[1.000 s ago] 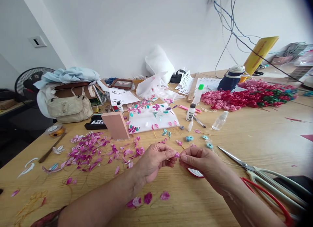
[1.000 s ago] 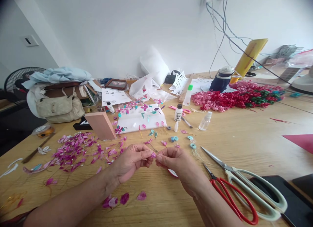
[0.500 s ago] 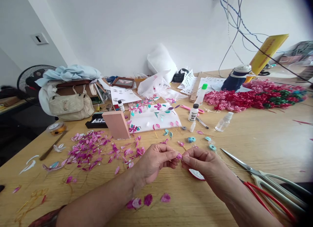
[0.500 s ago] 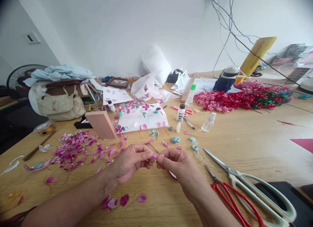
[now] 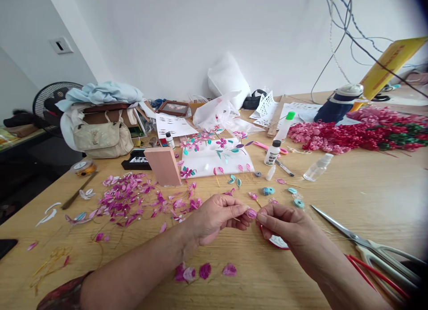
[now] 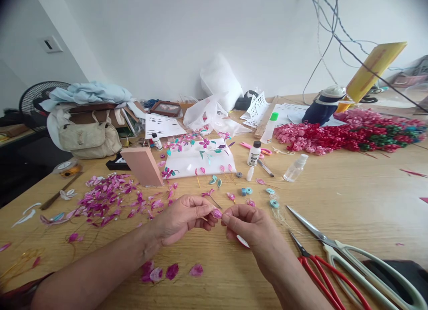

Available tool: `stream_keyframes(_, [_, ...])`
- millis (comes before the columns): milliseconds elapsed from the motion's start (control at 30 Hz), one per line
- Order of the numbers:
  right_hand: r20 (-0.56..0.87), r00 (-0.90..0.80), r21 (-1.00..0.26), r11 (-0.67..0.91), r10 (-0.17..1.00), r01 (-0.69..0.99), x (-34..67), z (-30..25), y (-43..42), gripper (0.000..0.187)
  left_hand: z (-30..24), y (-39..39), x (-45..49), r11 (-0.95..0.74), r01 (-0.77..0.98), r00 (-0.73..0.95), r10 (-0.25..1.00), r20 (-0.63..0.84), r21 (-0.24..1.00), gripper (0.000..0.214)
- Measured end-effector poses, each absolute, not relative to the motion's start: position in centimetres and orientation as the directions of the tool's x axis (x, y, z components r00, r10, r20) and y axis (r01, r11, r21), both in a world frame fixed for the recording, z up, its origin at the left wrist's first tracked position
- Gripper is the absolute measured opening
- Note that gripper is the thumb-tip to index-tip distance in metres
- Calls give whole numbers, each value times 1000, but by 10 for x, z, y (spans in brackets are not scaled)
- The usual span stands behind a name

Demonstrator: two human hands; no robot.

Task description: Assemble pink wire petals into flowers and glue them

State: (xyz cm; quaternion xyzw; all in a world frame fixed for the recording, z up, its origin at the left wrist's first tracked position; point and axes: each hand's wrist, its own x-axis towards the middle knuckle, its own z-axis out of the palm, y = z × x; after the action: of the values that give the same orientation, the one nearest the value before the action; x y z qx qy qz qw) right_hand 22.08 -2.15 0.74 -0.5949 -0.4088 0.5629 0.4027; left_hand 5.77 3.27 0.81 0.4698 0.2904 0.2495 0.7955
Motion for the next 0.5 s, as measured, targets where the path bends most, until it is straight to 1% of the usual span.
stream_keyframes(167, [-346,41,-937,-348,937,29,221,8,-21,33,17,35,55,376,-30,724,647,-239,926,23])
stream_keyframes(333, [-342,36,-939,-343,939,38,220,8,-20,29,23,35,55,218,108,688,688,-231,970,19])
stream_keyframes(400, [-337,36,-940,-338,941,43,220,7,-20,28,22,35,56,123,189,670,709,-220,974,21])
stream_keyframes(433, [-331,40,-942,-333,943,47,220,7,-19,28,20,35,55,55,218,662,725,-189,974,22])
stream_keyframes(500, [-320,54,-945,-323,946,61,220,7,-19,28,17,34,55,-112,235,642,764,-68,965,21])
